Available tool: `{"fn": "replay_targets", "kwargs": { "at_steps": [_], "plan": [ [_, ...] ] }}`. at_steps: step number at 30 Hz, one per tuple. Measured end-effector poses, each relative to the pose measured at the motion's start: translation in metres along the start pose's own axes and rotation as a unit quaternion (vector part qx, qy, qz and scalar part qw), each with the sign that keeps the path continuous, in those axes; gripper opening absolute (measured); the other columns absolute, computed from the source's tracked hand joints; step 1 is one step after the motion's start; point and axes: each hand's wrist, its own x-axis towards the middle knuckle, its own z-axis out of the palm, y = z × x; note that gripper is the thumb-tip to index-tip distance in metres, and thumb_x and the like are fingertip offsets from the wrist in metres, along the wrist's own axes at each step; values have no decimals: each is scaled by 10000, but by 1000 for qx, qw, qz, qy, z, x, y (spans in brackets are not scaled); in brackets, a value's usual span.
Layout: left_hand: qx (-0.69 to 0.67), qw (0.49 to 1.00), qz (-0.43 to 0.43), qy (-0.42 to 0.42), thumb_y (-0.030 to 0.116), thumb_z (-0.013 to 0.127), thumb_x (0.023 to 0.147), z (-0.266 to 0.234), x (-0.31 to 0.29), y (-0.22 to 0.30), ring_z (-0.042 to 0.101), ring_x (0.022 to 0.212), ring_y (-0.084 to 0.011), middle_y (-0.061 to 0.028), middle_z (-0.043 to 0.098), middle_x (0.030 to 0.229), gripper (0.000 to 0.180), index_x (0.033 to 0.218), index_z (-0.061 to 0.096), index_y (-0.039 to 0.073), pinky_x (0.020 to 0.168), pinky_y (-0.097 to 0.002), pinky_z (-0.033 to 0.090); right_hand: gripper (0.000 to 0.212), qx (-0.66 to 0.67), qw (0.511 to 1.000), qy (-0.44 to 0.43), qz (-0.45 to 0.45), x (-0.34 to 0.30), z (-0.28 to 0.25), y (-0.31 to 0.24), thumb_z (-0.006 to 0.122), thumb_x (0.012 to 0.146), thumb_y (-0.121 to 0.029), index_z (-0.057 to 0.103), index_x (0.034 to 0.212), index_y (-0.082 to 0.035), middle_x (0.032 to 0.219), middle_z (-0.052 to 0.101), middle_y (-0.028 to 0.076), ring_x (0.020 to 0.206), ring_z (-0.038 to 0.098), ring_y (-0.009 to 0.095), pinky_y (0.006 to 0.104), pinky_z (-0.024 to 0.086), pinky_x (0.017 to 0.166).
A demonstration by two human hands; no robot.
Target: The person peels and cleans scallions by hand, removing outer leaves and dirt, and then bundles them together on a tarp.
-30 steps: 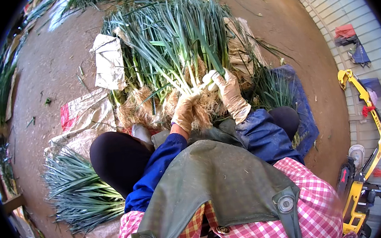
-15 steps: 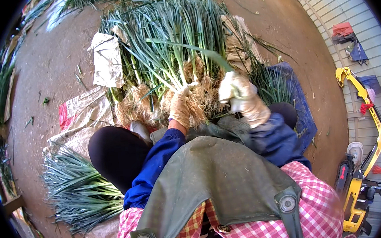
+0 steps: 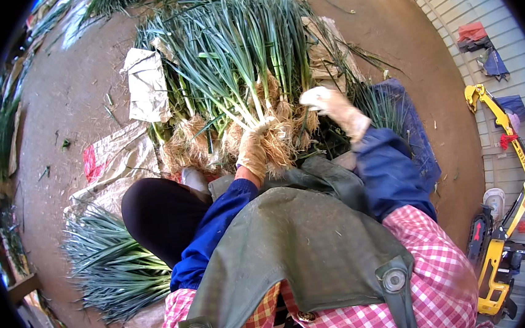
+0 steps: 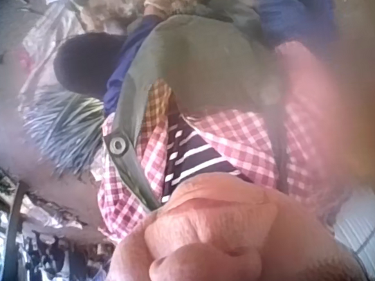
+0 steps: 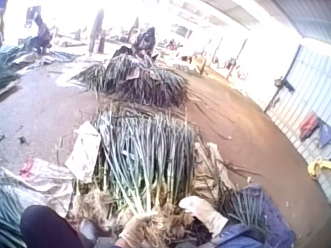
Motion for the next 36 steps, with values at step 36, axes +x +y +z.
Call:
{"fn": "replay_targets", "kwargs": {
  "at_steps": [36],
  "plan": [
    [192, 979, 58, -20, -18, 655, 781, -1, -1, 7, 648, 653, -173, -98, 661, 788, 176, 950, 611, -38, 556, -273, 525, 393, -290, 940, -69, -164, 35, 67, -33, 605, 865, -351, 623, 1187, -126, 1058, 674, 111, 958, 648, 248, 340, 502, 841]
  ]
}}
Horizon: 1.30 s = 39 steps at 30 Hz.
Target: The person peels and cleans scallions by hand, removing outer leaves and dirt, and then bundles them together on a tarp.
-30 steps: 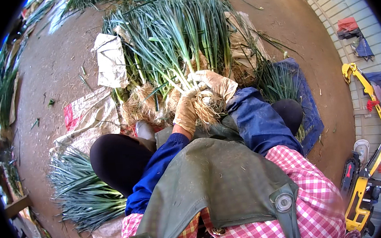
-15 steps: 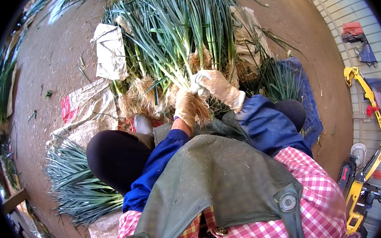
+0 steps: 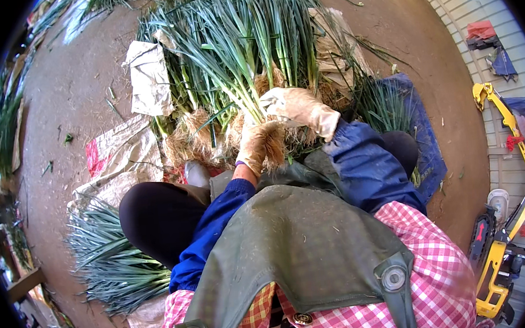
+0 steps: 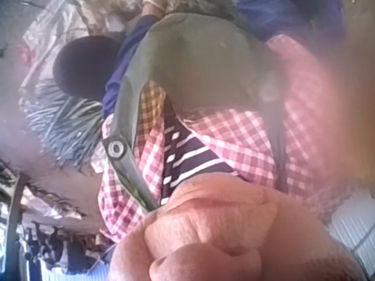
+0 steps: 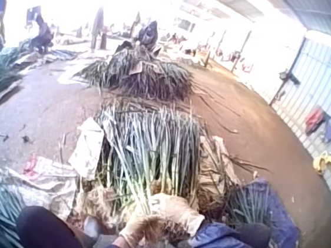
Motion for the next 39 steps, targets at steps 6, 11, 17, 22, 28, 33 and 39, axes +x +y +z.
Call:
{"fn": "replay_targets", "kwargs": {
  "at_steps": [6, 11, 17, 22, 28, 33, 39],
  "plan": [
    [102, 988, 107, 36, 7, 722, 714, 11, -13, 11, 586, 674, -127, -28, 620, 810, 418, 1099, 562, 15, 593, -261, 487, 461, 52, 984, -158, -69, 40, 30, 22, 584, 835, -274, 563, 1249, -72, 1084, 652, 193, 989, 630, 333, 398, 486, 831],
    [116, 985, 122, 36, -38, 674, 718, 14, -7, 4, 580, 670, -112, -47, 624, 822, 409, 1108, 558, 7, 582, -253, 485, 214, -10, 963, -259, -79, 55, 22, 30, 625, 806, -242, 620, 896, -49, 690, 622, 116, 649, 611, 240, 374, 478, 626],
    [-31, 999, 24, -1, 12, 648, 771, -1, -1, 3, 641, 709, -182, -95, 656, 852, 337, 1096, 566, -23, 657, -301, 536, 186, -97, 992, 36, -79, 25, 41, 14, 538, 906, -275, 633, 943, -120, 831, 653, 85, 778, 637, 241, 359, 499, 711],
    [-180, 982, -40, -35, 175, 653, 848, 0, -6, 11, 657, 712, -237, -126, 665, 839, 281, 1060, 612, -6, 647, -348, 552, 211, 143, 983, 56, -98, -7, 29, 6, 550, 919, -176, 634, 1079, -67, 941, 643, 60, 861, 634, 212, 302, 503, 777],
    [-186, 982, -34, -28, 133, 628, 889, 11, -8, 14, 637, 654, -201, -101, 654, 800, 231, 1063, 629, -18, 584, -295, 548, 194, 368, 904, -128, -175, -36, 29, -8, 535, 975, -183, 608, 1039, -15, 809, 611, 44, 659, 632, 120, 253, 505, 594],
    [-99, 991, 21, 85, 53, 696, 813, -2, 1, 13, 647, 651, -199, -111, 651, 772, 196, 986, 645, -23, 581, -305, 559, 224, 294, 819, -485, -84, -68, 49, -22, 604, 904, -227, 603, 956, -9, 752, 600, 31, 678, 626, 157, 315, 524, 588],
    [-112, 991, 52, 53, 72, 654, 854, 5, -4, 23, 640, 636, -171, -94, 673, 819, 229, 1064, 660, -19, 554, -277, 546, 357, -210, 965, -117, 102, 0, 35, 50, 556, 907, -393, 669, 918, -54, 751, 660, 101, 664, 640, 240, 344, 528, 629]
  ]
}}
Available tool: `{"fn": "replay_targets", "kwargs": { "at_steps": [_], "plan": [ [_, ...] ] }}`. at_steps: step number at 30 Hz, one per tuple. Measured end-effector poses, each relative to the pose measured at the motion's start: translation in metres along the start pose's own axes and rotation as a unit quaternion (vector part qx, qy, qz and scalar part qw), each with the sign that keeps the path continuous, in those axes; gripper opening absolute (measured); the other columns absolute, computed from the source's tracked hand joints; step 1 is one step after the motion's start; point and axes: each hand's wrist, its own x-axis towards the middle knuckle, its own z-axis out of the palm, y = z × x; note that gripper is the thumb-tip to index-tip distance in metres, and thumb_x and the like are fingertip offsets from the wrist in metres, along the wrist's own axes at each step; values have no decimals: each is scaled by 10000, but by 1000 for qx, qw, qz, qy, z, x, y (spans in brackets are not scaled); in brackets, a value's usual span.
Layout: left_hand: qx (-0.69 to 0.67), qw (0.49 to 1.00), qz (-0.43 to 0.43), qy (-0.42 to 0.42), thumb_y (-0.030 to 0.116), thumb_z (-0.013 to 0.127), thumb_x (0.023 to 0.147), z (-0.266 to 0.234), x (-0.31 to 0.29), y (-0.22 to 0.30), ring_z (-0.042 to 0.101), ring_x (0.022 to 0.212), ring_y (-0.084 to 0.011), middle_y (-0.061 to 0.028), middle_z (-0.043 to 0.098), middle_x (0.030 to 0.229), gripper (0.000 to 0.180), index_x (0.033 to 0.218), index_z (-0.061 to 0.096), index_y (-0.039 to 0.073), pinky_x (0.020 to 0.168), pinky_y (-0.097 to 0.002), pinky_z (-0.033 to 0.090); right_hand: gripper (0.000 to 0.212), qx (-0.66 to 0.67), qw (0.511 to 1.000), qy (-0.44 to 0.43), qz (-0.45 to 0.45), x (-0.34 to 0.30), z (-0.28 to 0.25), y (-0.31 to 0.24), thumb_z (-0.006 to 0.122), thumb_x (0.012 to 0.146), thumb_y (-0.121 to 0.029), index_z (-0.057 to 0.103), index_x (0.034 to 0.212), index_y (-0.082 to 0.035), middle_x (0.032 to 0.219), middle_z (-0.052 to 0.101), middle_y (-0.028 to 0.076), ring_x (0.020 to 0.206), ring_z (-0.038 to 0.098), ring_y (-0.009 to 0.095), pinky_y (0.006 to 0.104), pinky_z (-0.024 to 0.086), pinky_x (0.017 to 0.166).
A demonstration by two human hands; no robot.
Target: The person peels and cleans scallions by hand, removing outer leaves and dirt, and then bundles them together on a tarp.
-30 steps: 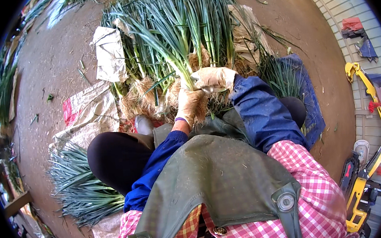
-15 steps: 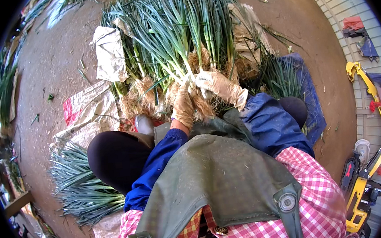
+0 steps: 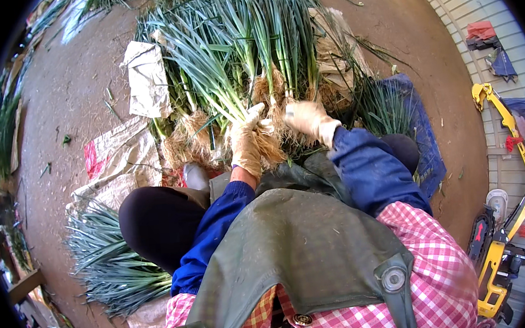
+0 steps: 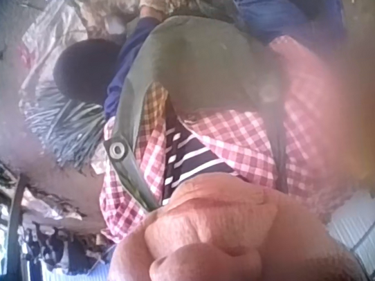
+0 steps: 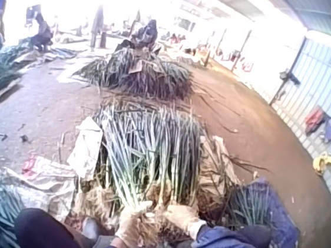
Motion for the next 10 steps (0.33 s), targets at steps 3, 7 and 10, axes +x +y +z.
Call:
{"fn": "replay_targets", "kwargs": {
  "at_steps": [3, 7, 10],
  "plan": [
    [64, 998, -23, 2, 106, 663, 851, -15, 15, -8, 615, 600, -138, -70, 673, 829, 270, 1089, 658, -20, 524, -277, 533, 373, 144, 984, 59, 86, 26, -15, -9, 566, 909, -418, 667, 937, -59, 770, 663, 108, 664, 652, 239, 354, 518, 610],
    [-20, 999, -29, 42, 116, 675, 845, 14, -1, -4, 609, 560, -163, -96, 671, 821, 291, 1093, 647, -34, 504, -283, 524, 335, 303, 952, 43, 3, 32, 7, -3, 589, 923, -371, 648, 960, -44, 848, 665, 121, 785, 651, 234, 332, 506, 709],
    [-59, 996, -48, 48, 162, 696, 833, -19, 16, -14, 660, 702, -207, -142, 665, 836, 456, 1231, 563, -16, 618, -302, 563, 316, 412, 893, 29, -178, 14, -5, -19, 590, 941, -283, 622, 1149, -47, 941, 666, 113, 883, 643, 205, 358, 531, 859]
  ]
}}
